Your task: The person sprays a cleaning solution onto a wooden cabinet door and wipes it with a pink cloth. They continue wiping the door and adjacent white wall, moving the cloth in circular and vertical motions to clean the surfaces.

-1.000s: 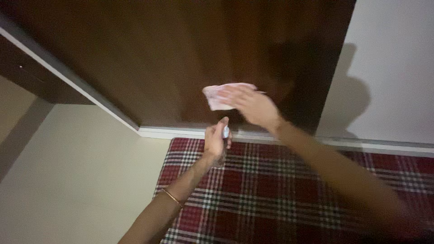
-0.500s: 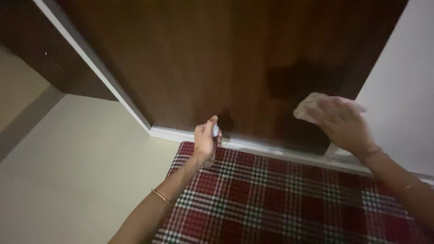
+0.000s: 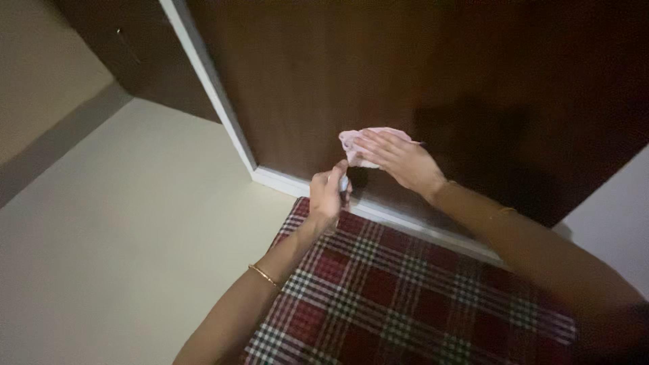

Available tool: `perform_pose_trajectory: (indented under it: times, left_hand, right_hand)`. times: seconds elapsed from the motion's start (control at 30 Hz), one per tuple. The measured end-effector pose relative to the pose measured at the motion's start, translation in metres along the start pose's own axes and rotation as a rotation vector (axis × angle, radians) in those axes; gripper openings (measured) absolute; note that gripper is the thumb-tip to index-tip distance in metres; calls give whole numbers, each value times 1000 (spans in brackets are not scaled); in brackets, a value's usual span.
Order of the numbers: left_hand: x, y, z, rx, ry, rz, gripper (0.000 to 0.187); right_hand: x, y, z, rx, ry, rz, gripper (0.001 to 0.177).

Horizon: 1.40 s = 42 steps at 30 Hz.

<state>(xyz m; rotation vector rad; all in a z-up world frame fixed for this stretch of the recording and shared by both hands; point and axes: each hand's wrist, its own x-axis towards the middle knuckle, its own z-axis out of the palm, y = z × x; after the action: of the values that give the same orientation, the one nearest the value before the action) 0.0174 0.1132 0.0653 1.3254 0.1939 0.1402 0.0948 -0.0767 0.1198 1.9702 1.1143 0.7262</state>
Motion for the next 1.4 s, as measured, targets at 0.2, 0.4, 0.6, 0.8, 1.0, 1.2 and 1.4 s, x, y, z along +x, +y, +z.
perform_pose_trajectory:
  times: [0.2, 0.4, 0.6, 0.8, 1.0, 1.2, 1.4]
  left_hand:
    - [2, -14, -13, -73, 34, -5, 50]
    - [-5, -15, -20, -43, 48, -35, 50]
    - [-4, -8, -15, -37, -6, 41, 49]
    - [0, 22, 16, -113, -59, 123, 49]
    - [0, 70, 63, -183, -166, 270, 50]
    - [-16, 118, 98, -228, -250, 388, 55]
    - [-26, 140, 111, -158, -223, 417, 57]
  right_hand:
    - [49, -53, 35, 209, -64, 77, 84]
    - [38, -146, 137, 145, 138, 105, 83]
    - [-26, -127, 142, 232, 18, -155, 68]
    - [-48, -37, 42, 849, -162, 211, 69]
    - [-18, 74, -32, 491, 656, 252, 58]
    - [-37, 184, -93, 156, 584, 520, 59]
    - [-104, 197, -89, 56, 517, 892, 55]
